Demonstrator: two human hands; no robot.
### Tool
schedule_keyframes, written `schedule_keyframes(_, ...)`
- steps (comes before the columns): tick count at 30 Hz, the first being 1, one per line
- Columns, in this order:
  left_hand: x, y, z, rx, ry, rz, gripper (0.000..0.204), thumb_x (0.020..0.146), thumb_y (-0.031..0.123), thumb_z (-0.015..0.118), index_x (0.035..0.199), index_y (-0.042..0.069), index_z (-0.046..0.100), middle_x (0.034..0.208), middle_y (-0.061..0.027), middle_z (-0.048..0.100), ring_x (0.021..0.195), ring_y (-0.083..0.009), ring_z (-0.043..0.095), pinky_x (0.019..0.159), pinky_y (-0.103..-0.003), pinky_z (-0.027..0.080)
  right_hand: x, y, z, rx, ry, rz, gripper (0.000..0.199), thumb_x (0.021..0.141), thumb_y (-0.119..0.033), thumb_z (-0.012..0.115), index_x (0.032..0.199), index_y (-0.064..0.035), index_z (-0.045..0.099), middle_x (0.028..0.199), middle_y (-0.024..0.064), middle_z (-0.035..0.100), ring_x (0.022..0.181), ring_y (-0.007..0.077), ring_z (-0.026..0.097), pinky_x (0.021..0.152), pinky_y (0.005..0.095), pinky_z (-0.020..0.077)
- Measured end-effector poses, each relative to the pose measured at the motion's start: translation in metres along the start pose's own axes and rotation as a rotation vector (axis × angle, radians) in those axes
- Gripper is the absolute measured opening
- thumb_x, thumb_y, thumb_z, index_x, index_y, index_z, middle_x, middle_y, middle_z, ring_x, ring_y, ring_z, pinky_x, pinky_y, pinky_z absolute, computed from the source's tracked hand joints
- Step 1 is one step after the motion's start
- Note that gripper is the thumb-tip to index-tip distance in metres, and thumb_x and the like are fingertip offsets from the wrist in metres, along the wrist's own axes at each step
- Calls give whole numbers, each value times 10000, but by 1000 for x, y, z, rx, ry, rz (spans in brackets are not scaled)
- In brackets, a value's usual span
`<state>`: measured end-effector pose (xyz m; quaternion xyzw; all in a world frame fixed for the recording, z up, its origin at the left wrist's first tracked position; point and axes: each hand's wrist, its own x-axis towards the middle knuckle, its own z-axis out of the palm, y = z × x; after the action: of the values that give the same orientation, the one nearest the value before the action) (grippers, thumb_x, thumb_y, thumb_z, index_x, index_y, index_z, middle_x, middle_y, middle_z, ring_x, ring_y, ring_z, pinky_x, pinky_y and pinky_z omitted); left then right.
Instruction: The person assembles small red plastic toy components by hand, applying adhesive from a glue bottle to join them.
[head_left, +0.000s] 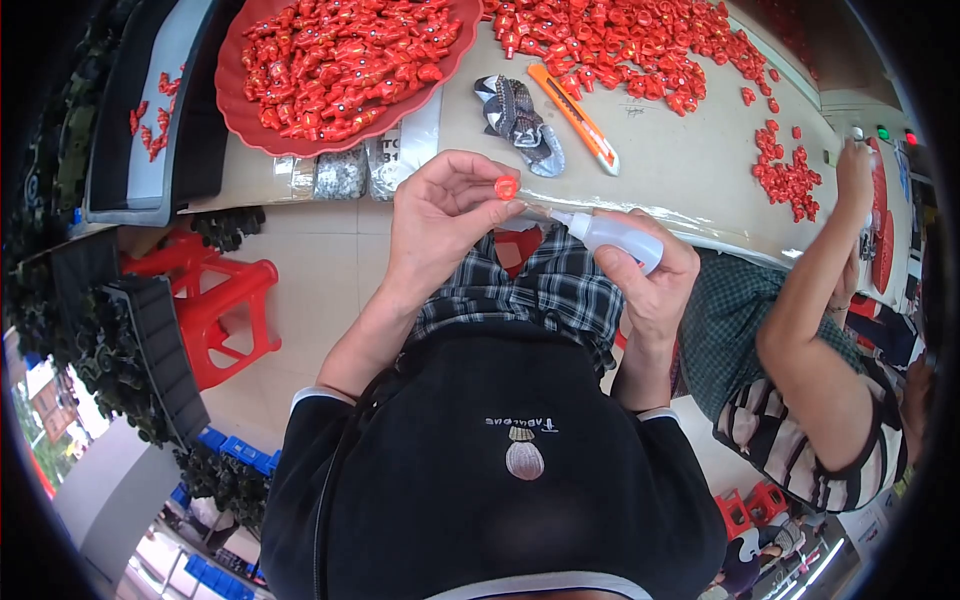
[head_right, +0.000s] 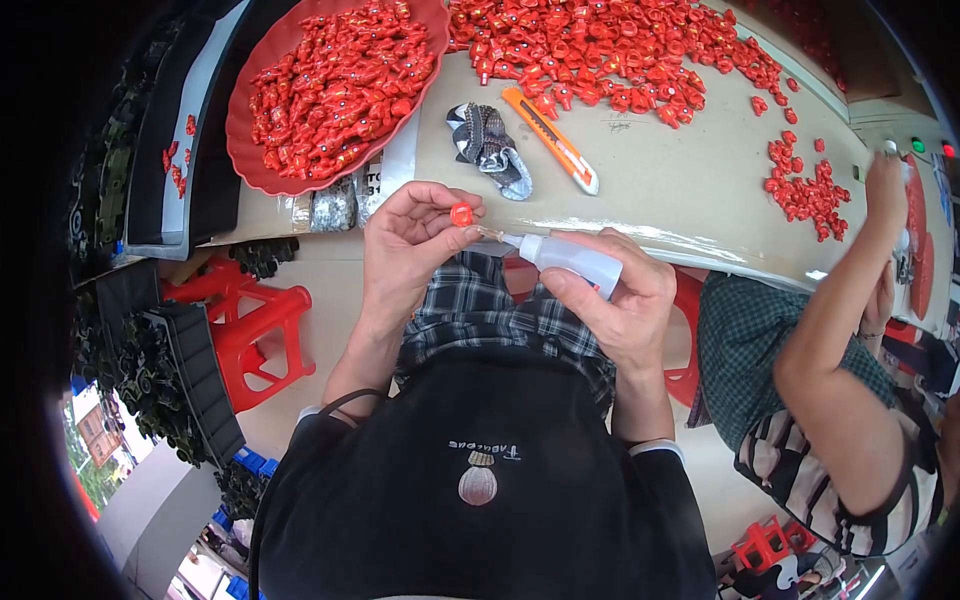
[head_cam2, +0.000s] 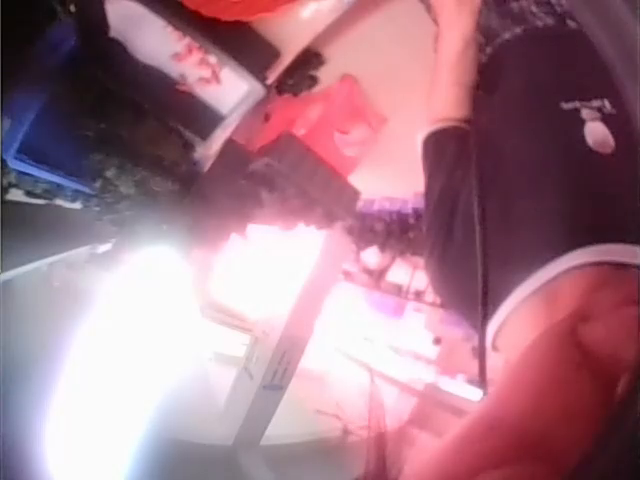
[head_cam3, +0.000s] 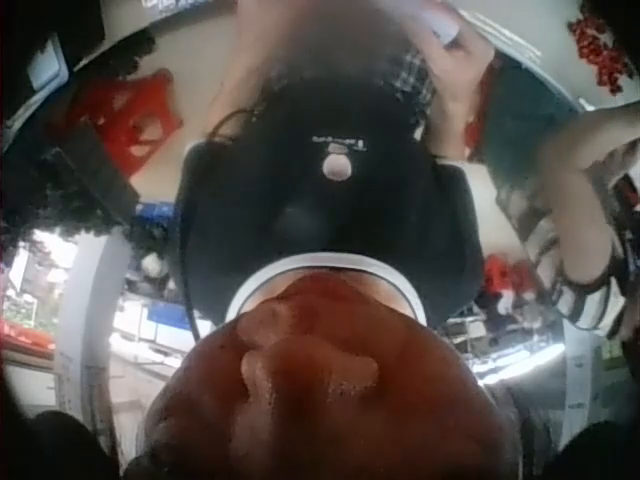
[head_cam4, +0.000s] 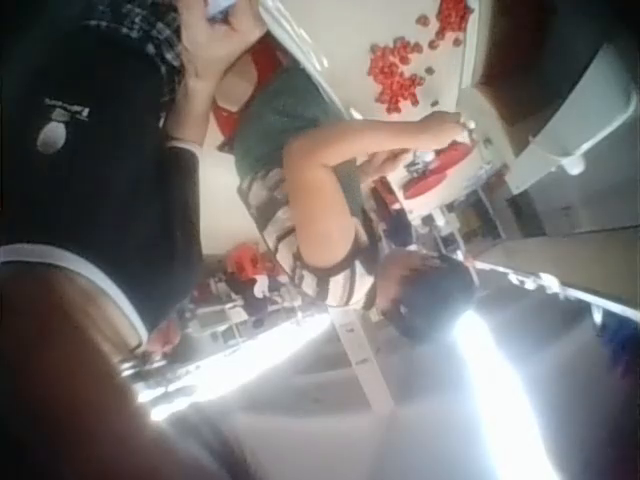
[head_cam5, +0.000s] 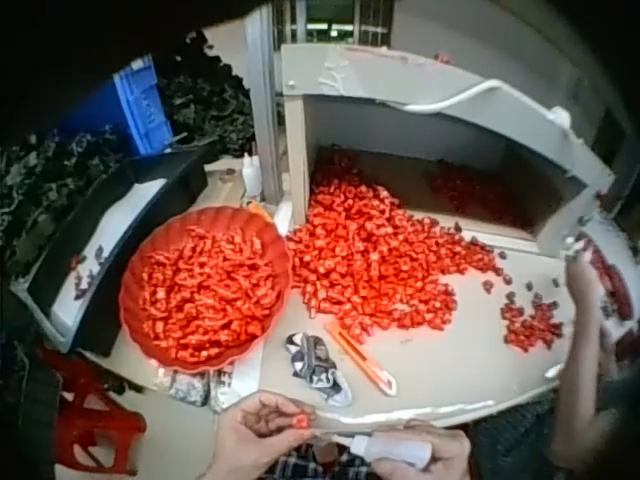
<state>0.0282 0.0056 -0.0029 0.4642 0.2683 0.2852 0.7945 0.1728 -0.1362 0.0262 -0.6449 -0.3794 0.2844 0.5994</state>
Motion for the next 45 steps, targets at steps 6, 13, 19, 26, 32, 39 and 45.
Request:
schedule_keyframes(6, 0, 0, 0, 1, -3, 5, 249, 716, -141, 612, 913, -23, 516, 971, -155, 593, 898, -171, 599, 805, -264, 507, 1, 1, 1, -4, -20, -14, 296, 673, -62, 739, 934, 33, 638, 773, 90, 630, 676, 129, 568, 592, 227, 430)
schedule_keyframes(13, 1, 0, 1, -7, -17, -7, 259, 706, -136, 628, 913, -24, 522, 960, -151, 598, 882, -170, 604, 791, -259, 512, 1, 1, 1, 21, 6, 6, 299, 678, -48, 732, 948, 36, 634, 798, 82, 626, 701, 115, 566, 603, 212, 428)
schedule_keyframes(19, -2, 0, 0, 11, -4, -39, 240, 720, -119, 632, 930, -54, 536, 899, -115, 610, 820, -152, 620, 761, -258, 526, 17, 14, -6, 106, 299, 72, 336, 750, -34, 677, 1066, 30, 581, 938, 63, 605, 846, 114, 556, 745, 238, 447)
schedule_keyframes(26, -4, 0, 7, 39, -38, -67, 245, 715, -105, 650, 924, -43, 537, 891, -103, 605, 798, -137, 615, 727, -236, 516, 63, 38, -12, -273, 336, -75, 321, 740, -54, 671, 1032, 40, 575, 929, 89, 613, 847, 142, 575, 765, 255, 449)
schedule_keyframes(32, -4, -1, 12, 64, -56, -77, 258, 708, -103, 660, 926, -38, 538, 885, -95, 599, 770, -119, 596, 719, -226, 500, 70, 38, -3, -227, 275, -57, 319, 720, -99, 696, 1012, -10, 604, 906, 104, 646, 838, 170, 608, 756, 272, 460)
schedule_keyframes(39, -7, -3, 9, 52, -104, -55, 284, 698, -133, 643, 946, -38, 541, 883, -98, 607, 781, -131, 604, 725, -238, 511, 85, 35, -77, -738, 524, -165, 203, 798, -70, 567, 986, -25, 628, 924, 115, 637, 849, 245, 583, 745, 324, 440)
schedule_keyframes(45, -5, -5, 15, 50, -156, -91, 284, 701, -124, 650, 948, -39, 539, 887, -102, 609, 790, -139, 612, 727, -240, 512, 136, 66, -148, -1326, 635, -315, 196, 781, -61, 555, 957, -53, 640, 908, 117, 632, 932, 278, 543, 828, 406, 392)
